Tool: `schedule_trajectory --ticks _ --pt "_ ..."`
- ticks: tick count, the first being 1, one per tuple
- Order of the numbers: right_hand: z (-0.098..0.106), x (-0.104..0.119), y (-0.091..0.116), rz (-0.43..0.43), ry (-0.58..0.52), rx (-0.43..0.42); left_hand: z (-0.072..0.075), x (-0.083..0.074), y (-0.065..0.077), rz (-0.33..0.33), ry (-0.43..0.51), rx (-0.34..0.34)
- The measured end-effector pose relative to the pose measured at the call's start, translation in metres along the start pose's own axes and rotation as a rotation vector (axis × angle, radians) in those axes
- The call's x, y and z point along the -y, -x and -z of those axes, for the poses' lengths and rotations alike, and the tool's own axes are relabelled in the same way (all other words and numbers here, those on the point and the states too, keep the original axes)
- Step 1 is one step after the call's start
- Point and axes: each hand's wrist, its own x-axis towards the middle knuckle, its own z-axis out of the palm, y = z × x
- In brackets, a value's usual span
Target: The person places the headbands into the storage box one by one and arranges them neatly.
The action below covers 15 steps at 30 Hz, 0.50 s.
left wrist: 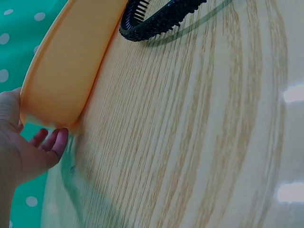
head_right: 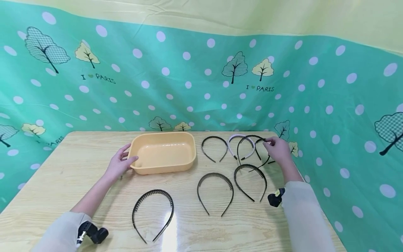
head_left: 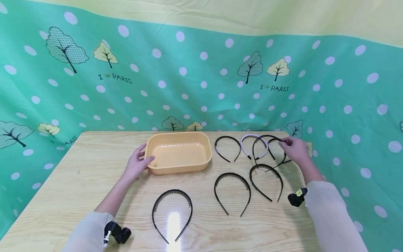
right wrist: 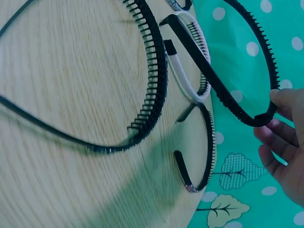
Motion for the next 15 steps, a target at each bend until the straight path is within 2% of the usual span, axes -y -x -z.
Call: schedule_trajectory --ticks 15 --pt "-0.012 0.019 -0.007 0.031 -0.007 -0.025 -0.001 0.003 -0.002 0.003 -0.004 -0.001"
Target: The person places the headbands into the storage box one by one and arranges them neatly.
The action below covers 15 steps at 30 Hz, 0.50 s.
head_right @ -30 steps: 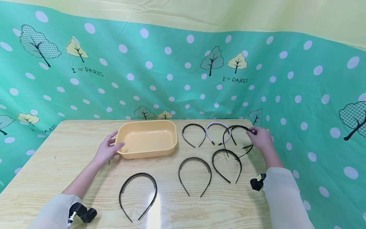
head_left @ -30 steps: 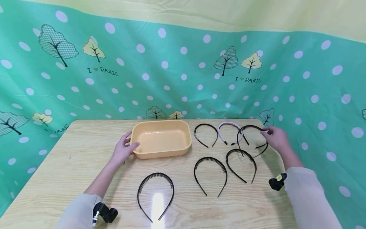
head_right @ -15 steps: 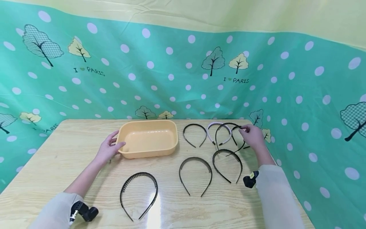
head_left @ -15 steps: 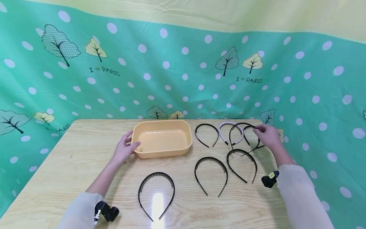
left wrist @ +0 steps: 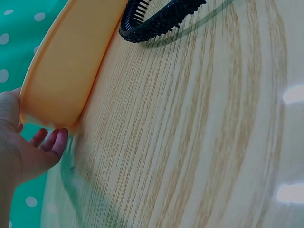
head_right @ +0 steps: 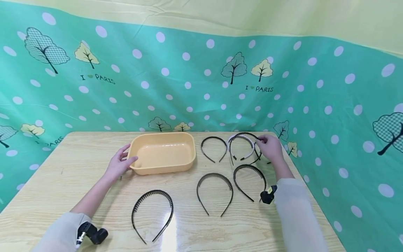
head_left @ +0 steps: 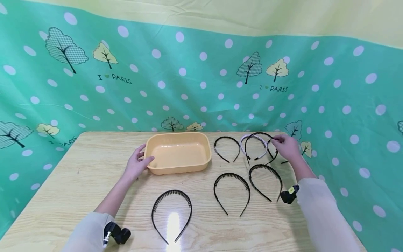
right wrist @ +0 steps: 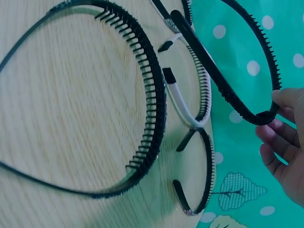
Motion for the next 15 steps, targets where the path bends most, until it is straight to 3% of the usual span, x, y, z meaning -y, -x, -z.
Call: schedule_trajectory --ticks 8,15 --pt "-0.012 0.014 -0.003 0.016 -0.043 -0.013 0.000 0.000 0.001 0.002 0.002 -0.004" --pt "-0.022 0.016 -0.007 -0.020 -0.067 0.018 -0.001 -0.001 0.001 0.008 0.002 -0.009"
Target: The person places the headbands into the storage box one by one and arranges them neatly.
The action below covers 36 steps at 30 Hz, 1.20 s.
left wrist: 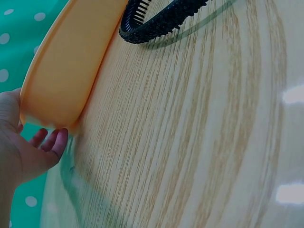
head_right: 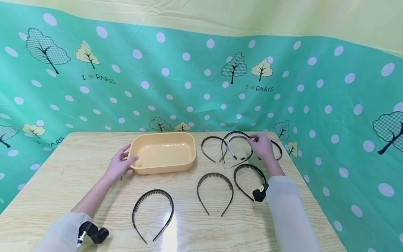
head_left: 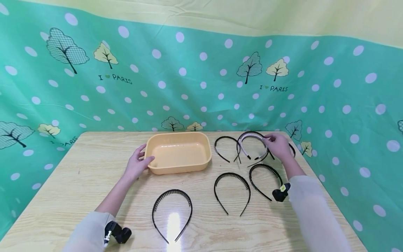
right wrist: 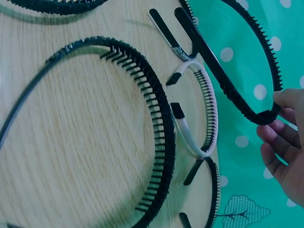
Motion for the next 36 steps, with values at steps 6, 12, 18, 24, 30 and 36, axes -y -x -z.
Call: schedule_trajectory --ticks 6,12,18,24,30,36 --pt "-0.004 0.008 -0.001 0.005 -0.039 -0.026 -0.001 -0.001 -0.001 0.009 0.007 0.003" --pt "-0.008 0.016 -0.003 0.011 -0.029 -0.035 -0.001 -0.002 -0.001 0.008 0.006 -0.003" --pt "-0.013 0.026 -0.006 0.000 -0.081 -0.057 -0.001 -0.001 -0.001 0.004 0.009 -0.005" --pt "-0.017 0.038 -0.007 0.014 -0.119 -0.053 0.000 0.001 -0.002 0.004 0.004 -0.004" --pt "-0.022 0.047 -0.008 0.024 -0.131 -0.051 0.000 0.001 -0.002 -0.003 0.012 -0.004" --pt "-0.029 0.052 -0.010 0.040 -0.147 -0.048 0.000 0.000 0.000 -0.001 0.009 -0.008"
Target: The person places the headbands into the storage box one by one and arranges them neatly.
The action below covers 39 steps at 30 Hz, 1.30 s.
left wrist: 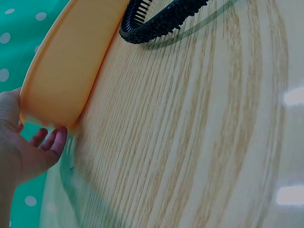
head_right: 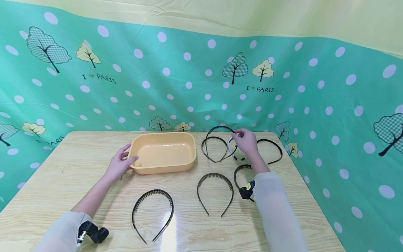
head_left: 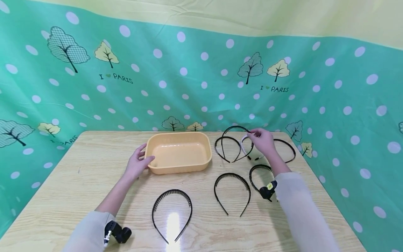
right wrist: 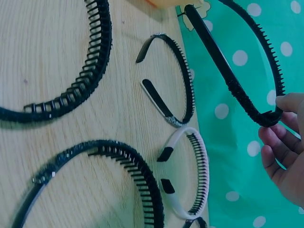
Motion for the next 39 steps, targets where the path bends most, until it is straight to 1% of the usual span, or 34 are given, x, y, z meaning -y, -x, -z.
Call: schedule_trajectory --ticks 6,12,16,19,25,34,39 --pt "-0.010 0.005 -0.001 -0.001 -0.027 0.015 0.001 0.000 0.001 -0.002 0.001 0.003" --pt "-0.019 0.012 -0.001 0.005 -0.017 0.015 0.002 -0.001 0.001 0.002 0.008 0.008" --pt "-0.022 0.020 0.000 0.018 -0.023 0.039 0.002 -0.012 0.008 0.016 0.023 0.016" --pt "-0.024 0.025 0.000 0.027 -0.040 0.045 0.003 -0.015 0.011 0.026 0.029 0.021" --pt "-0.030 0.030 -0.001 0.028 -0.071 0.062 0.004 0.000 0.000 0.014 0.012 0.016" --pt "-0.040 0.038 -0.002 0.029 -0.056 0.040 0.002 0.000 0.001 -0.009 0.022 0.017" --pt "-0.043 0.042 -0.003 0.032 -0.054 0.054 0.002 0.000 0.001 -0.016 0.020 0.013"
